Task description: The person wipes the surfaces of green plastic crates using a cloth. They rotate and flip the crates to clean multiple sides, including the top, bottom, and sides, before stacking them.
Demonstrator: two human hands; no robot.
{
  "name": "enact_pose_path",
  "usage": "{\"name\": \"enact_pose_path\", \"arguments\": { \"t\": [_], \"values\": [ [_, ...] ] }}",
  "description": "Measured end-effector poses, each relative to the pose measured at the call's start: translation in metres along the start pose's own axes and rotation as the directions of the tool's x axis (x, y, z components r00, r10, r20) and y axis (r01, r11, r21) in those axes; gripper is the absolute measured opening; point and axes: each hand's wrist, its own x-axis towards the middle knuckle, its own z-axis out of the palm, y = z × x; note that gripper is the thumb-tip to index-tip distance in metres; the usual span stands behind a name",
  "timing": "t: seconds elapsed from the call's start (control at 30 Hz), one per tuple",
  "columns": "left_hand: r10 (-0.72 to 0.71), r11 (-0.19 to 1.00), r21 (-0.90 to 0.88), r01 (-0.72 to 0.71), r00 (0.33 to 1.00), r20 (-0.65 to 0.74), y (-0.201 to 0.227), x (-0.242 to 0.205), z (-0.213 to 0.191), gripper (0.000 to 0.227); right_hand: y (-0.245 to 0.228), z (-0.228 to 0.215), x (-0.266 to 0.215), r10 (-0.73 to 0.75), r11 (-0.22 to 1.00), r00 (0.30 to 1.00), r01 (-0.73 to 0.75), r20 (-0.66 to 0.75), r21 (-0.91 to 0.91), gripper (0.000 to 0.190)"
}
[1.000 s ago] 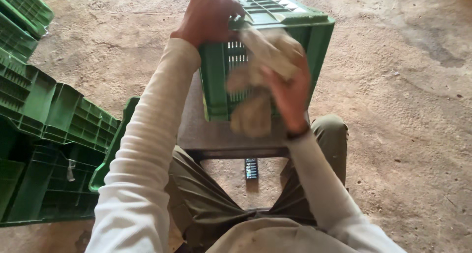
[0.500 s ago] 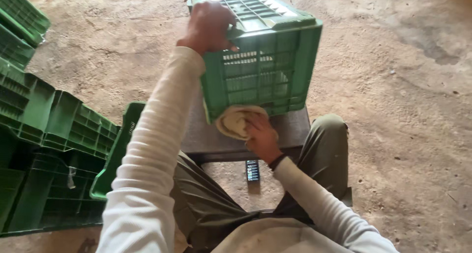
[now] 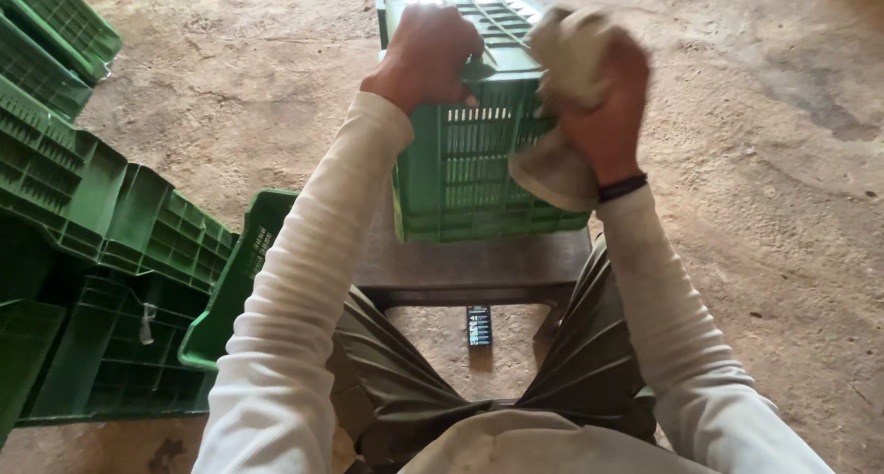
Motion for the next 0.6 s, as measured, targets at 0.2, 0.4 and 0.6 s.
{"name": "enact_pose_path", "arguments": {
  "t": [0.2,0.4,0.6],
  "values": [
    [0.011,1.0,0.003,-0.011,1.0,-0.021,0.006,-0.003,-0.005,0.05,-0.048,-0.026,0.031,-0.249,0.888,0.873,0.379,0.42,-0.261,0.069],
    [-0.059,0.995,0.085,0.049,0.99,0.125,0.04,-0.004,-0.022,0.038,-0.038,-0.006,0.064,-0.474,0.735,0.688,0.653,0.55,-0.182,0.037],
    [-0.157,0.982,-0.099,0.16,0.987,0.04,0.059,-0.026,-0.04,0.043,-0.032,0.002,0.065,-0.559,0.606,0.56,0.779,0.611,-0.159,0.033]
  ]
}}
